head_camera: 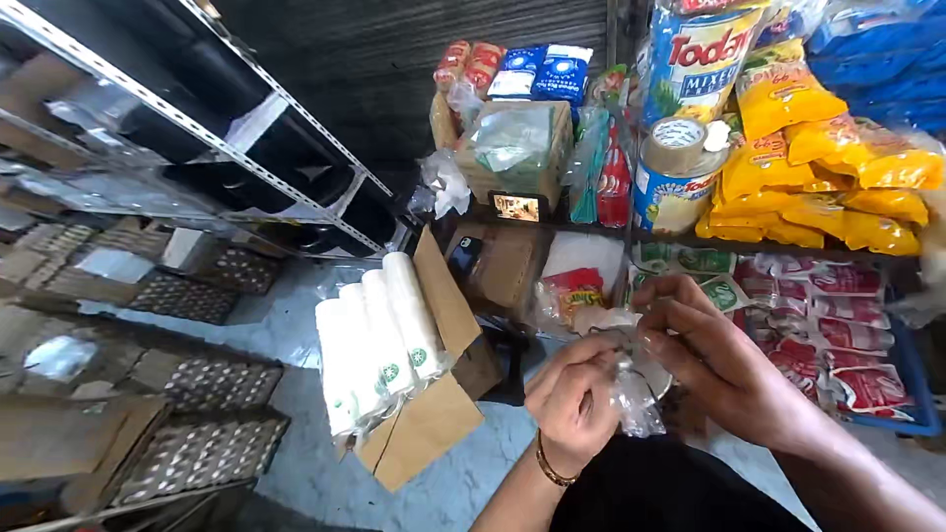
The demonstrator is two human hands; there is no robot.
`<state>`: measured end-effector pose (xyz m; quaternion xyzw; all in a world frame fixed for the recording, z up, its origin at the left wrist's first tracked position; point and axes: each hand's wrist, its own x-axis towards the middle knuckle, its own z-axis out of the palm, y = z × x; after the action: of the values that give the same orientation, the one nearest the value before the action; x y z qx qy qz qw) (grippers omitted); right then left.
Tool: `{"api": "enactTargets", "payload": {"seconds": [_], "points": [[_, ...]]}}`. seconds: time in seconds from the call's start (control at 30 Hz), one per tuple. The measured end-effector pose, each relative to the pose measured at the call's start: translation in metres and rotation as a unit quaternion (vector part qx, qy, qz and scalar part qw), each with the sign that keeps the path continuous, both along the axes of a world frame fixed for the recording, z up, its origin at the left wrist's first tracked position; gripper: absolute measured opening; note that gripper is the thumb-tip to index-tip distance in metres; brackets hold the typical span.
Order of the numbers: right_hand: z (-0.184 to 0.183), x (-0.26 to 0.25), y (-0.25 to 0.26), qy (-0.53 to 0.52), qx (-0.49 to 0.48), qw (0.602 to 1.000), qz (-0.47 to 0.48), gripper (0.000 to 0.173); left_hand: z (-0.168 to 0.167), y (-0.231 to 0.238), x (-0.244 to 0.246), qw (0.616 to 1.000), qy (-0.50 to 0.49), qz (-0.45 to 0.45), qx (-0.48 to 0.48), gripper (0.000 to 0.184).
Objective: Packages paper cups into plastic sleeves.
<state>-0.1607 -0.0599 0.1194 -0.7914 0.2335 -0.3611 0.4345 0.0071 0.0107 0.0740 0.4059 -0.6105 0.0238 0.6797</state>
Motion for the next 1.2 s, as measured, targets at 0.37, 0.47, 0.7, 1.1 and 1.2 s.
{"api": "enactTargets", "payload": {"seconds": [0.37, 0.47, 0.7, 1.1, 1.2], "points": [[-0.017, -0.011, 0.017, 0.073, -0.257, 0.962, -0.064, 0.017, 0.007, 0.005, 0.005, 0.987, 0.133, -0.066, 0.067, 0.013], [-0.019, -0.011, 0.017, 0.087, -0.307, 0.946, -0.047, 0.012, 0.006, 0.006, 0.005, 0.986, 0.138, -0.06, 0.069, 0.014], [-0.018, -0.008, 0.012, 0.076, -0.286, 0.953, -0.06, 0.018, 0.02, 0.004, 0.015, 0.978, 0.134, -0.095, 0.129, 0.016], [-0.032, 0.015, 0.014, 0.029, -0.289, 0.951, -0.106, 0.018, 0.05, 0.014, 0.026, 0.917, 0.182, -0.245, 0.257, 0.031], [-0.036, 0.016, 0.012, 0.038, -0.306, 0.943, -0.124, 0.02, 0.061, 0.022, 0.04, 0.915, 0.174, -0.29, 0.221, 0.056]]}}
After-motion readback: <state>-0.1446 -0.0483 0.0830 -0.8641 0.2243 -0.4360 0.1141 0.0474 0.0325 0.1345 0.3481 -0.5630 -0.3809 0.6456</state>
